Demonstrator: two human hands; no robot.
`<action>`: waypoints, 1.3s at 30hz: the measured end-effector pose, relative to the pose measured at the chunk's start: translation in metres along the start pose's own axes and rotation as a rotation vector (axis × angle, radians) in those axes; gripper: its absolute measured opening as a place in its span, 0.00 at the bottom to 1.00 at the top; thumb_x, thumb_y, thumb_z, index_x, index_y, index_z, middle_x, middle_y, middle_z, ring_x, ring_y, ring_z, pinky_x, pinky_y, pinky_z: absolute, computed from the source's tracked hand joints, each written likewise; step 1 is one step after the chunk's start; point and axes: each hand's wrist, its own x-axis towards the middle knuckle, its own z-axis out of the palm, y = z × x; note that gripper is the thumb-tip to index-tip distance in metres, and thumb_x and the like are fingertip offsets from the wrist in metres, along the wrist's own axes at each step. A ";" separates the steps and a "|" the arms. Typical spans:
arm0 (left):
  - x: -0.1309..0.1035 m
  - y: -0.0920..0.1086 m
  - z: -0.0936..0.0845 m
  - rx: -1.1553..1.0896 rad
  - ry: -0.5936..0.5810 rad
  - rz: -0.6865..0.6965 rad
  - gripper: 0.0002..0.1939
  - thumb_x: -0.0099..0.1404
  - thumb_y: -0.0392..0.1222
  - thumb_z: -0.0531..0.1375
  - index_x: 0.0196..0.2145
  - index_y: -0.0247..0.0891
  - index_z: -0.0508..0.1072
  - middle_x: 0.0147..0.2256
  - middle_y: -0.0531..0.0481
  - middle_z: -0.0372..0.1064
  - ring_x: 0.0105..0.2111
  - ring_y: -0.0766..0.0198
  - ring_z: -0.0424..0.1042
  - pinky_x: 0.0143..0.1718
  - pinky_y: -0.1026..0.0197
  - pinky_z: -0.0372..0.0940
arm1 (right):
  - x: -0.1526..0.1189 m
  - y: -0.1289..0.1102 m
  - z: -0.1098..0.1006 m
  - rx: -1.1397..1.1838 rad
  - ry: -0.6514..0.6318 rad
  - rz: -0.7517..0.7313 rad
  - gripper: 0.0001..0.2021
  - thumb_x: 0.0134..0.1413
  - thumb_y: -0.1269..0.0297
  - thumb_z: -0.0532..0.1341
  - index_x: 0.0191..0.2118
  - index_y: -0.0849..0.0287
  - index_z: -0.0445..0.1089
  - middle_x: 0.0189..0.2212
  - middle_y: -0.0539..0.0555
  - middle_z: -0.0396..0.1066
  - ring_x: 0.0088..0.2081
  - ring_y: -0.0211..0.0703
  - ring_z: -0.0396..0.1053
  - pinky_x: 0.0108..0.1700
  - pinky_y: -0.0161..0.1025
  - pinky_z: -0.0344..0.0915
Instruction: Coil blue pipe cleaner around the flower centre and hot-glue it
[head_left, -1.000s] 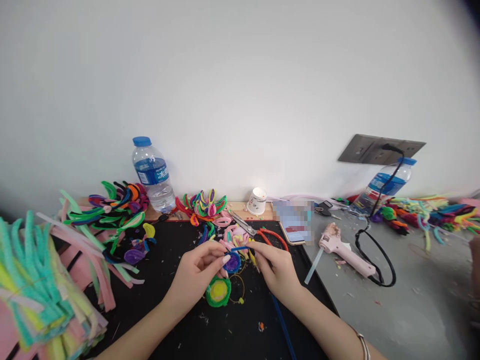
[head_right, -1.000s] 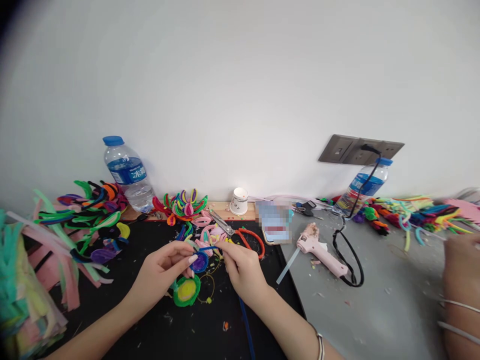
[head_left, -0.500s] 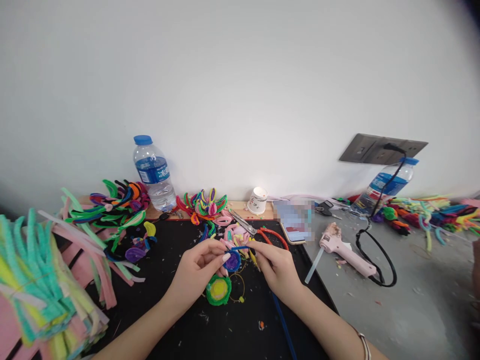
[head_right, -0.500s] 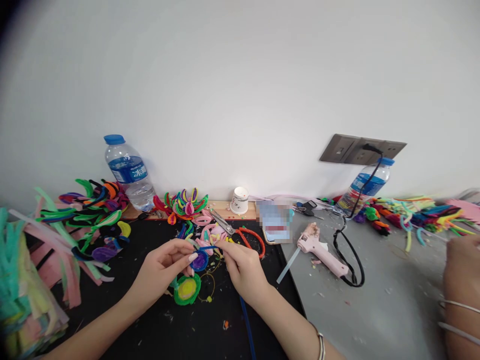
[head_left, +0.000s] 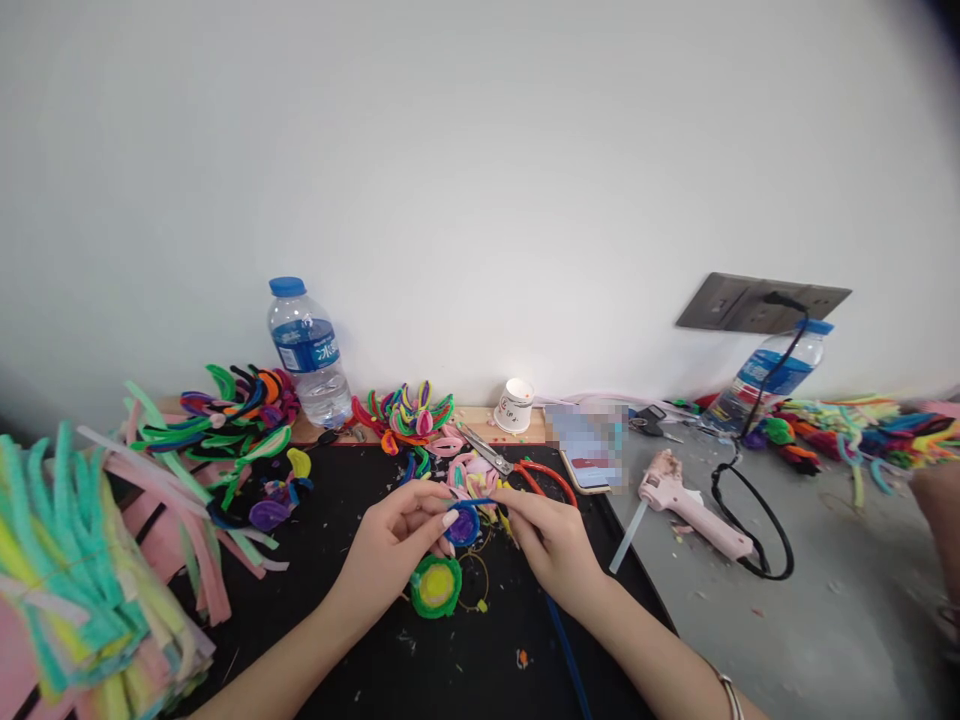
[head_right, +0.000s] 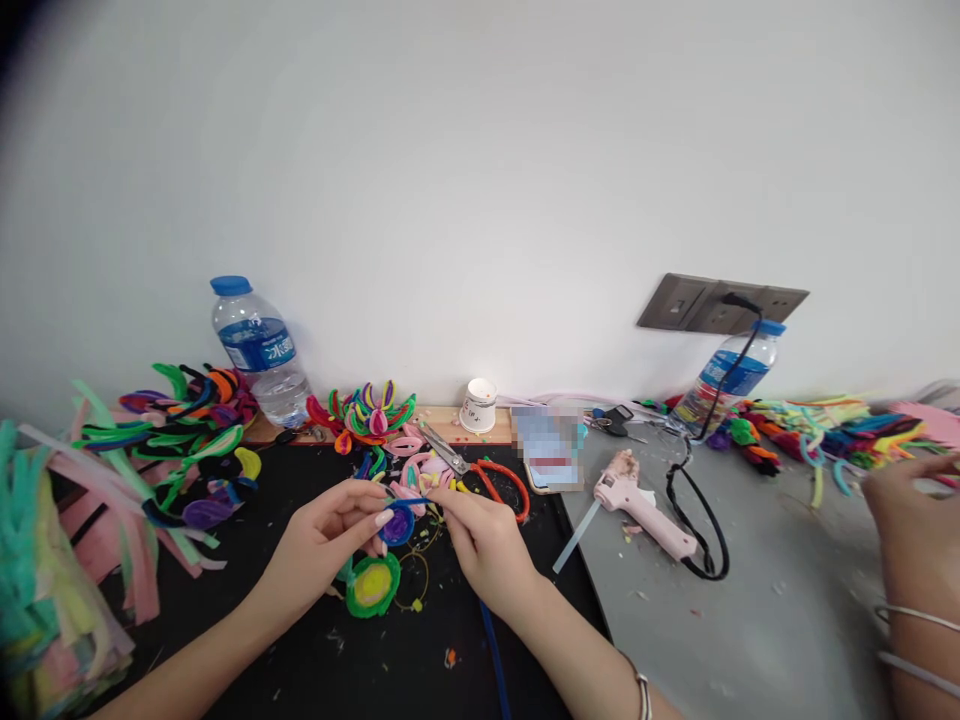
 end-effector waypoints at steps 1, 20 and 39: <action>0.000 0.000 0.000 0.002 -0.002 0.002 0.07 0.56 0.40 0.62 0.34 0.38 0.71 0.25 0.53 0.72 0.20 0.66 0.71 0.23 0.64 0.68 | 0.000 0.000 0.000 -0.001 0.002 -0.002 0.16 0.59 0.72 0.49 0.48 0.53 0.68 0.34 0.53 0.76 0.32 0.40 0.74 0.35 0.35 0.70; 0.000 -0.001 0.000 0.046 -0.018 0.031 0.07 0.56 0.39 0.61 0.35 0.38 0.73 0.26 0.53 0.71 0.21 0.66 0.72 0.25 0.64 0.69 | -0.001 0.004 0.002 -0.017 0.012 -0.045 0.16 0.58 0.74 0.51 0.48 0.54 0.68 0.40 0.55 0.75 0.39 0.41 0.74 0.41 0.36 0.71; -0.001 -0.001 -0.001 0.076 -0.018 0.066 0.03 0.57 0.38 0.60 0.28 0.36 0.71 0.22 0.56 0.67 0.21 0.69 0.70 0.25 0.67 0.67 | -0.001 0.005 0.002 -0.041 0.027 -0.092 0.14 0.58 0.75 0.51 0.46 0.58 0.68 0.37 0.55 0.76 0.37 0.39 0.74 0.38 0.33 0.70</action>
